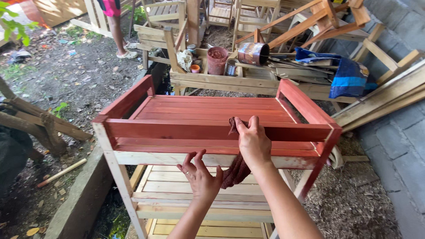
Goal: The person applies red wood stain to a wooden bench frame using a cloth, wiping the stain across the top rails, edges, and legs. They rotate around the bench to reach different sides and continue coating the slats and frame members.
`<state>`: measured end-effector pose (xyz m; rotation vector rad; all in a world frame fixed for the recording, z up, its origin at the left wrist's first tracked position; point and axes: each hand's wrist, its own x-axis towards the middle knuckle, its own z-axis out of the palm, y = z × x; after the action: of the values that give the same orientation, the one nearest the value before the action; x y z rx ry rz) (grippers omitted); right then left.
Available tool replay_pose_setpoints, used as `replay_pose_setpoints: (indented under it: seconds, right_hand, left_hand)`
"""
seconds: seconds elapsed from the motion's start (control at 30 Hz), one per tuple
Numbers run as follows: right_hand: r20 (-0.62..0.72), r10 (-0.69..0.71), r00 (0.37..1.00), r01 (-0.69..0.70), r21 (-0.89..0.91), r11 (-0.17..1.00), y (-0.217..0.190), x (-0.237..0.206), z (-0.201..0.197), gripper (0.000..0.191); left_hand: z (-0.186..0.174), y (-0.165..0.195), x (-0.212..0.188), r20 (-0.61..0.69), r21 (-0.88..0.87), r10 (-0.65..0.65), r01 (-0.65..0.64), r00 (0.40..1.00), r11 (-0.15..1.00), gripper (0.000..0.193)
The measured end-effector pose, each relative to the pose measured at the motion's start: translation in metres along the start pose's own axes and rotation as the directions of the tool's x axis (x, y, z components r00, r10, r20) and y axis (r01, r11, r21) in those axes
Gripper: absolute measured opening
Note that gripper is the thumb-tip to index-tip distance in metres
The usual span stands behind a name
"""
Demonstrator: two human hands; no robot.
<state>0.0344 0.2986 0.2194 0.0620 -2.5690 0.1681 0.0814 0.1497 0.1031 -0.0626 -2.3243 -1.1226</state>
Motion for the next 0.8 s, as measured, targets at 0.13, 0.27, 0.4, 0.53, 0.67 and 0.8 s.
replay_pose_setpoints:
  seconds: [0.13, 0.27, 0.4, 0.53, 0.67, 0.8]
  right_hand:
    - [-0.046, 0.002, 0.999, -0.004, -0.034, 0.999, 0.03, -0.004, -0.008, 0.037]
    - [-0.03, 0.026, 0.999, -0.028, -0.071, 0.997, 0.054, -0.005, -0.014, 0.038]
    - [-0.065, 0.023, 0.998, -0.027, -0.059, 0.998, 0.07, -0.006, -0.015, 0.037]
    - [-0.117, 0.016, 0.993, -0.021, -0.037, 0.999, 0.087, -0.009, -0.014, 0.041]
    - [-0.111, 0.067, 0.991, -0.076, -0.072, 0.995, 0.112, -0.011, -0.019, 0.041]
    - [-0.097, 0.158, 0.983, -0.174, -0.181, 0.968, 0.139, -0.013, -0.029, 0.044]
  left_hand:
    - [0.011, 0.009, -0.006, 0.115, 0.085, 0.045, -0.055, 0.992, 0.995, 0.094]
    - [0.029, 0.019, -0.005, 0.3, 0.203, 0.077, -0.142, 0.951, 0.969, 0.095]
    - [0.049, 0.029, -0.002, 0.401, 0.248, 0.117, -0.231, 0.909, 0.941, 0.092]
    - [0.06, 0.033, -0.003, 0.408, 0.233, 0.167, -0.28, 0.898, 0.931, 0.089]
    - [0.067, 0.04, -0.006, 0.391, 0.228, 0.186, -0.291, 0.902, 0.929, 0.084]
    - [0.071, 0.045, 0.003, 0.347, 0.26, 0.207, -0.306, 0.915, 0.916, 0.074]
